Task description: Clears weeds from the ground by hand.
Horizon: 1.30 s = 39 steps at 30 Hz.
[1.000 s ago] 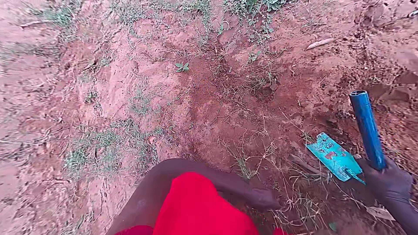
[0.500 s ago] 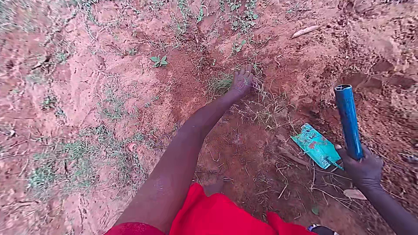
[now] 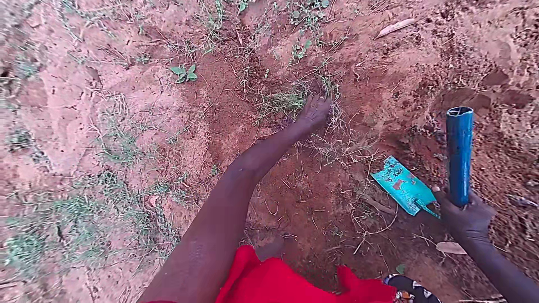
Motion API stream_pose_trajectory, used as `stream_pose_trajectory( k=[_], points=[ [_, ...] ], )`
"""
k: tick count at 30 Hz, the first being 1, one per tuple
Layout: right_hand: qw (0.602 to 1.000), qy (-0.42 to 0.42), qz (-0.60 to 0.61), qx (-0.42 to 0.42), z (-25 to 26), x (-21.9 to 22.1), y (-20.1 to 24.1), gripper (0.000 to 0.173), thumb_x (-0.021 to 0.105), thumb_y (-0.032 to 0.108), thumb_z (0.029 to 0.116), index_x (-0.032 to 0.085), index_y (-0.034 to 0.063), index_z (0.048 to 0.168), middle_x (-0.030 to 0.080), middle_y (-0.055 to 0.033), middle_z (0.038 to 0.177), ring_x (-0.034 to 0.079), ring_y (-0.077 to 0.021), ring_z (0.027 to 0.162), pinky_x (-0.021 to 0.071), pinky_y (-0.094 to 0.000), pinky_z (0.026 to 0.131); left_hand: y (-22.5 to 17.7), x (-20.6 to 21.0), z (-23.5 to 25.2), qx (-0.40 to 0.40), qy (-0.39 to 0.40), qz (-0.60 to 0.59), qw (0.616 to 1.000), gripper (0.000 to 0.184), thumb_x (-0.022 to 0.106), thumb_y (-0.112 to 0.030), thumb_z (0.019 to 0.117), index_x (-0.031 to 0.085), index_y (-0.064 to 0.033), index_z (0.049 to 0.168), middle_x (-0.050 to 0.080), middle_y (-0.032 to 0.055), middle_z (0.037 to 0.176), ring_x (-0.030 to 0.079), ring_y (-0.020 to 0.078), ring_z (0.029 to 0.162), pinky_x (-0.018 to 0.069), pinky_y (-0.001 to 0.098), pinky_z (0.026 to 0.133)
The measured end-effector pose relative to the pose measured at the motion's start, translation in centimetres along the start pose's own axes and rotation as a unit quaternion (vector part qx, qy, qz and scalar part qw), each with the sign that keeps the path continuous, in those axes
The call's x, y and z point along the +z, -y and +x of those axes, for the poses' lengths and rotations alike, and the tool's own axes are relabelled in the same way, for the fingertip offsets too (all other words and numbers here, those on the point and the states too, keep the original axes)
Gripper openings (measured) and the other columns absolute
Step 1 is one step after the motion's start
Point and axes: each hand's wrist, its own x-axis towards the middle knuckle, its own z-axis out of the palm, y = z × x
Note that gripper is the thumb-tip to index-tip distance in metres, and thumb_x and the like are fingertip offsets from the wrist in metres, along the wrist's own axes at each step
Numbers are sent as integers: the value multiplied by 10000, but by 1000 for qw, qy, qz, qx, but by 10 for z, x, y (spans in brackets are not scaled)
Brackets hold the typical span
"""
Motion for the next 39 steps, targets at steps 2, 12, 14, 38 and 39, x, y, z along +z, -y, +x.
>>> stream_pose_trajectory(
  k=[2,12,14,38,39],
  points=[
    [1000,-5,0,1,-1,1,0,505,592,285,930,606,-202,1059,613,-380,863,590,-455,755,424,-635,735,17,43,11,-159,146,-90,972,456,455,-133,1076,438,71,1484,565,328,1375,547,463,1305,393,553,1132],
    [1000,-17,-18,10,-5,0,10,511,579,212,970,571,-242,1203,606,-474,1105,618,-576,1040,425,-656,963,26,24,54,-283,298,-95,907,308,484,-162,1045,630,31,1236,623,243,1328,583,408,1275,465,642,978],
    [1000,-15,-23,1,-3,1,9,482,570,206,966,585,-230,1173,622,-459,1049,633,-577,967,434,-688,897,24,31,44,-258,288,-89,918,313,489,-150,1044,637,7,1271,637,227,1326,585,397,1281,462,629,1001],
    [998,34,-12,52,2,-2,-6,515,608,296,987,597,-173,1200,622,-424,1046,609,-559,989,399,-717,898,-112,-31,-218,28,477,-180,860,216,545,-62,1015,645,58,1165,702,279,958,689,472,975,515,617,849],
    [998,35,-12,53,1,-3,-4,505,608,289,987,597,-169,1201,620,-422,1045,608,-551,986,398,-711,898,-109,-31,-209,17,504,-178,845,246,539,-77,1021,622,50,1215,695,285,1017,671,473,1028,492,624,890]
  ],
)
